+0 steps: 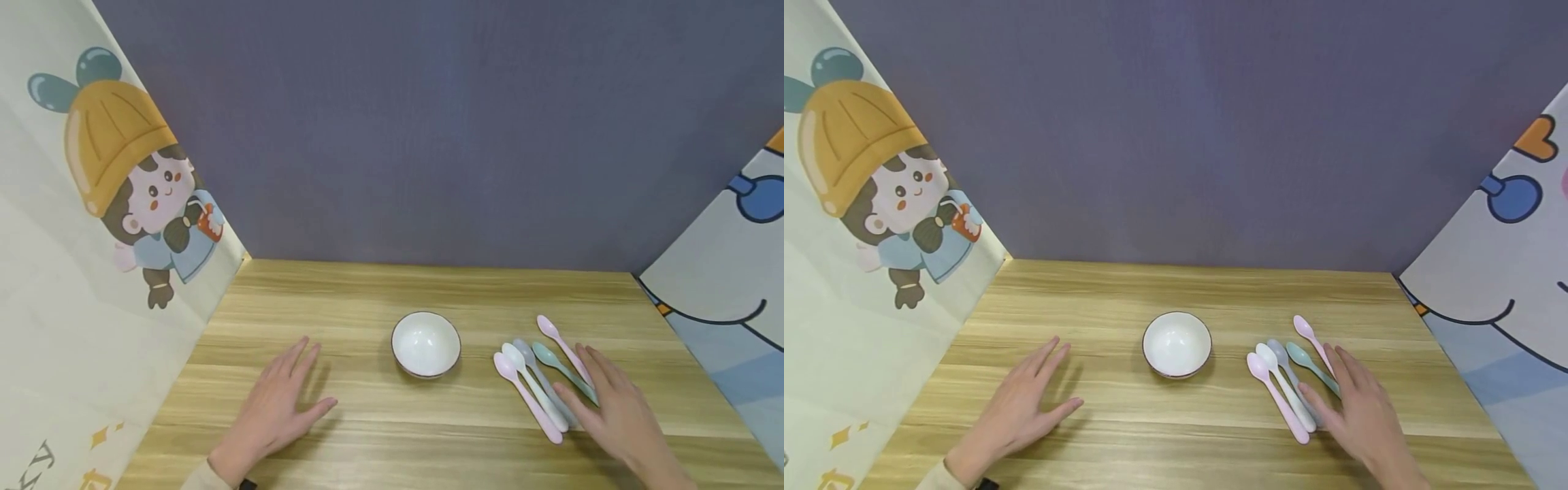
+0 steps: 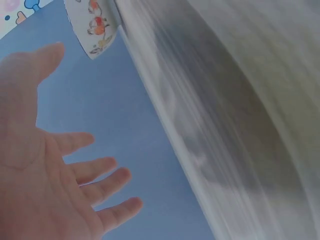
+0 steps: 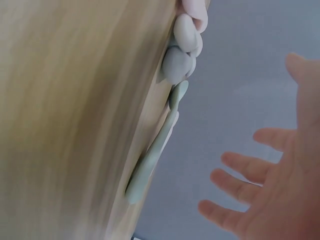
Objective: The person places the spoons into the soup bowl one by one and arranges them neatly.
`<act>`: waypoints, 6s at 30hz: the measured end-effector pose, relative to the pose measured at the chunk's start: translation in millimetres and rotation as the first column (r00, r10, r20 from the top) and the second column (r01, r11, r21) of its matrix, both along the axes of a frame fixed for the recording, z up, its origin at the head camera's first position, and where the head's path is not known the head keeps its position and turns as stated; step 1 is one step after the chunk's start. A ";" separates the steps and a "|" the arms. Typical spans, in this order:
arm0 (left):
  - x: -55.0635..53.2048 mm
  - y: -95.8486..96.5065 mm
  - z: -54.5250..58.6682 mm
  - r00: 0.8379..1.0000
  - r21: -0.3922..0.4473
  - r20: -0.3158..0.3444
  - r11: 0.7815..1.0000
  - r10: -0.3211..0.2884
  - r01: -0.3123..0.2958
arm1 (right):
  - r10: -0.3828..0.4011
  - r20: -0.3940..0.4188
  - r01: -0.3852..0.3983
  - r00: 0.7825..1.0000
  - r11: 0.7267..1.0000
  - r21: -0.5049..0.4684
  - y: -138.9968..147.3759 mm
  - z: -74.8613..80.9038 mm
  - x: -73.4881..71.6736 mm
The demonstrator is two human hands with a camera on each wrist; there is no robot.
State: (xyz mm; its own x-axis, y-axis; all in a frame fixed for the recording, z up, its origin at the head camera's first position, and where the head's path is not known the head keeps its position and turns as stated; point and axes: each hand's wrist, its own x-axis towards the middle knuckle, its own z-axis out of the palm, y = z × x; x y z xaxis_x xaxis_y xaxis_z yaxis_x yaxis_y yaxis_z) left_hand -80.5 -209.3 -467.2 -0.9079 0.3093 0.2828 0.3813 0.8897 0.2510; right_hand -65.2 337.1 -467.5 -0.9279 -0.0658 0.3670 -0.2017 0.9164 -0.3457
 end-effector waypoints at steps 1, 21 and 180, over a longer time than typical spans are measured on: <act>0.0 0.8 0.0 1.000 0.002 0.000 1.000 -0.002 0.002 | -0.001 0.005 0.001 1.000 1.000 -0.001 0.4 0.0 0.1; -9.0 17.5 8.3 0.999 0.017 0.010 0.999 -0.044 0.044 | -0.008 0.024 0.008 1.000 1.000 -0.006 9.3 -1.4 -5.3; -66.8 124.5 5.4 0.928 0.219 0.320 0.968 -0.192 0.125 | -0.133 0.373 0.169 0.918 0.983 -0.065 66.9 -7.1 -53.4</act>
